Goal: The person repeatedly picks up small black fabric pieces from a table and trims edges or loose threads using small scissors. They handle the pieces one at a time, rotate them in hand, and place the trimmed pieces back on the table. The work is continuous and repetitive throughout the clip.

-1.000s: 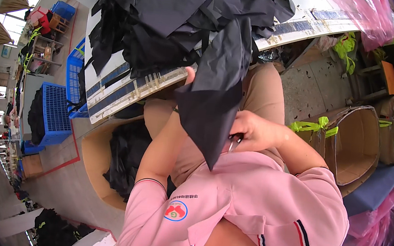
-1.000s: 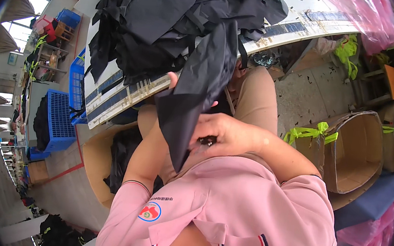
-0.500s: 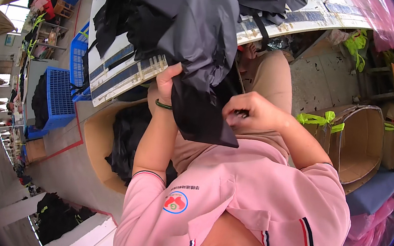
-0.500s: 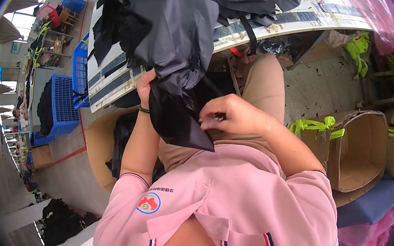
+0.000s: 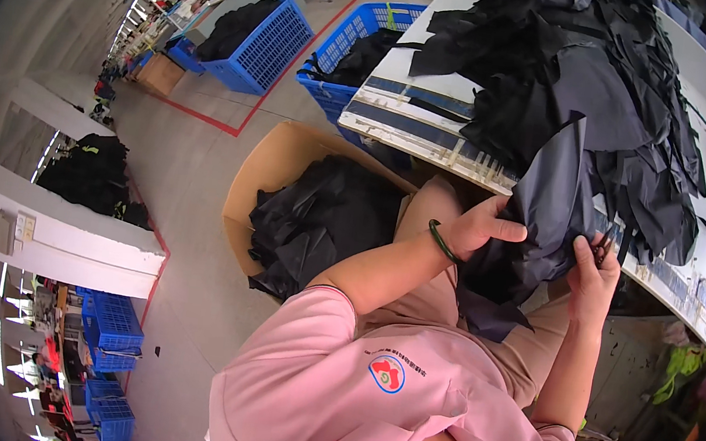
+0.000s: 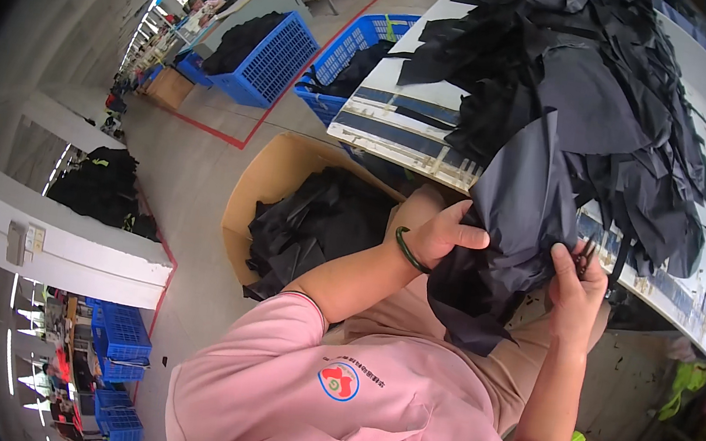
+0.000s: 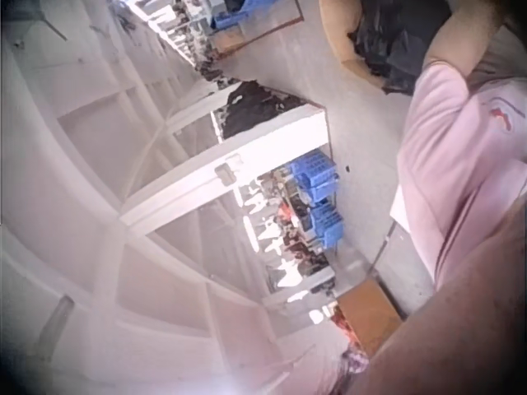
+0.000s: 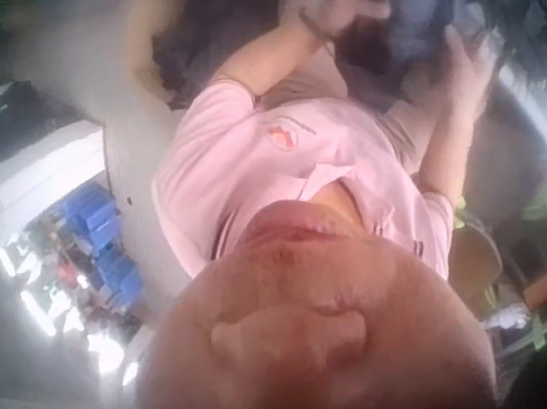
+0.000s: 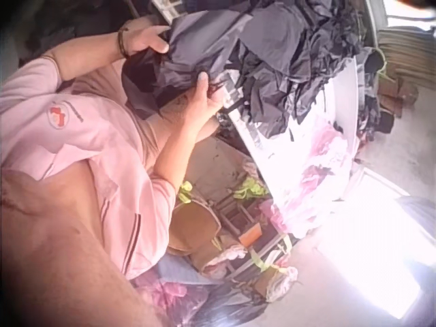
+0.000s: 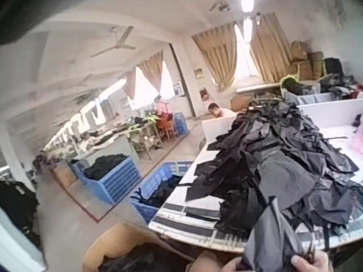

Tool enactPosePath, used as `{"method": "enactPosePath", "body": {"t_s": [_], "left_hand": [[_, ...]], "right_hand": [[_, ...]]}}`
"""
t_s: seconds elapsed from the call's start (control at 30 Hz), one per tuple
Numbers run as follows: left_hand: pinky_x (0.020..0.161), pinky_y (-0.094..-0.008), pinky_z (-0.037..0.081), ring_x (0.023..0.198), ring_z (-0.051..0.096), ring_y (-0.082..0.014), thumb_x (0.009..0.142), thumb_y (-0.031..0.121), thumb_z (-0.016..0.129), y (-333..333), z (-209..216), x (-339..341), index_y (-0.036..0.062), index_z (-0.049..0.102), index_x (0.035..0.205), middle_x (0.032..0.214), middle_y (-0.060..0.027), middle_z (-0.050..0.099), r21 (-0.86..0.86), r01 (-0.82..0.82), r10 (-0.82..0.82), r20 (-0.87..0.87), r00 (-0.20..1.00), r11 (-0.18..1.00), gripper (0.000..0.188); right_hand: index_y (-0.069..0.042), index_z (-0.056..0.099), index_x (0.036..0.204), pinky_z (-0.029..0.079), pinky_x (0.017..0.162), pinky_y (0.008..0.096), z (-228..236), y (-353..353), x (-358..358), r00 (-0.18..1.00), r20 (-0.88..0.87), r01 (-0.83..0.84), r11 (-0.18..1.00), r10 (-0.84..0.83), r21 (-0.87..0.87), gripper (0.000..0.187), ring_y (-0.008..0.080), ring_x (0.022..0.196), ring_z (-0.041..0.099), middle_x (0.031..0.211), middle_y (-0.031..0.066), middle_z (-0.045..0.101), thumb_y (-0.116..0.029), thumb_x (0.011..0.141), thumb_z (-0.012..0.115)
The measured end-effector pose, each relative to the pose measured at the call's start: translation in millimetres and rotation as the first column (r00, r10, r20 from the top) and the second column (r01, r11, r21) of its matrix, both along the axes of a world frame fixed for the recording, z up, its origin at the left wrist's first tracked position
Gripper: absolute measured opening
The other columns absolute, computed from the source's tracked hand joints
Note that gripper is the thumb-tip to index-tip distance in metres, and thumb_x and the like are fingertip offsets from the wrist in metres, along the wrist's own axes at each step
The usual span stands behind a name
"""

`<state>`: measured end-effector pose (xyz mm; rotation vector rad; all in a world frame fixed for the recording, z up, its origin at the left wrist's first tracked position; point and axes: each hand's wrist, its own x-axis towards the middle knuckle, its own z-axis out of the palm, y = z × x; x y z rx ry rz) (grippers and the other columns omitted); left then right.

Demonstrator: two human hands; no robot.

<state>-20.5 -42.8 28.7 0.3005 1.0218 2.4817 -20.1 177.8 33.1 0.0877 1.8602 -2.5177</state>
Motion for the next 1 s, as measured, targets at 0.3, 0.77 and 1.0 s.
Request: {"method": "enactPosePath", "body": {"t_s": [0.3,0.77,1.0], "left_hand": [[0.105,-0.035,0.035,0.119,0.051,-0.0199,0.08,0.014,0.074,-30.7,-16.2,8.0,-0.0002,0.048,0.13,0.125,-0.0075,0.057,-0.092,-0.06,0.063,0.036,0.997,0.994,0.059],[0.1,-0.0372,0.043,0.112,0.056,-0.0214,0.083,0.006,0.066,-14.2,19.5,18.7,0.0002,0.047,0.13,0.122,-0.0094,0.058,-0.026,-0.027,0.03,0.132,0.991,0.999,0.051],[0.095,-0.0372,0.047,0.107,0.06,-0.0216,0.082,0.005,0.065,-21.5,12.3,12.5,-0.0016,0.051,0.124,0.117,-0.0105,0.061,-0.285,-0.178,0.221,0.126,0.967,0.942,0.045]], "right_hand": [[-0.014,0.063,0.083,0.019,0.039,0.0177,23.1,18.1,-13.5,0.979,-0.203,0.038,0.989,-0.008,0.143,0.007,-0.0013,0.044,0.029,0.059,-0.0116,0.042,-0.011,0.088,0.067],[-0.008,0.061,0.093,0.022,0.039,0.018,6.5,-5.2,17.2,0.974,0.111,-0.204,0.977,0.196,0.067,0.013,0.0001,0.044,0.032,0.058,-0.0096,0.04,-0.019,0.088,0.067],[-0.009,0.053,0.073,0.024,0.042,0.0197,12.4,-1.4,19.0,0.982,0.105,-0.179,0.961,0.16,0.213,0.017,0.0009,0.048,0.035,0.061,-0.0083,0.043,-0.009,0.083,0.066]]}}
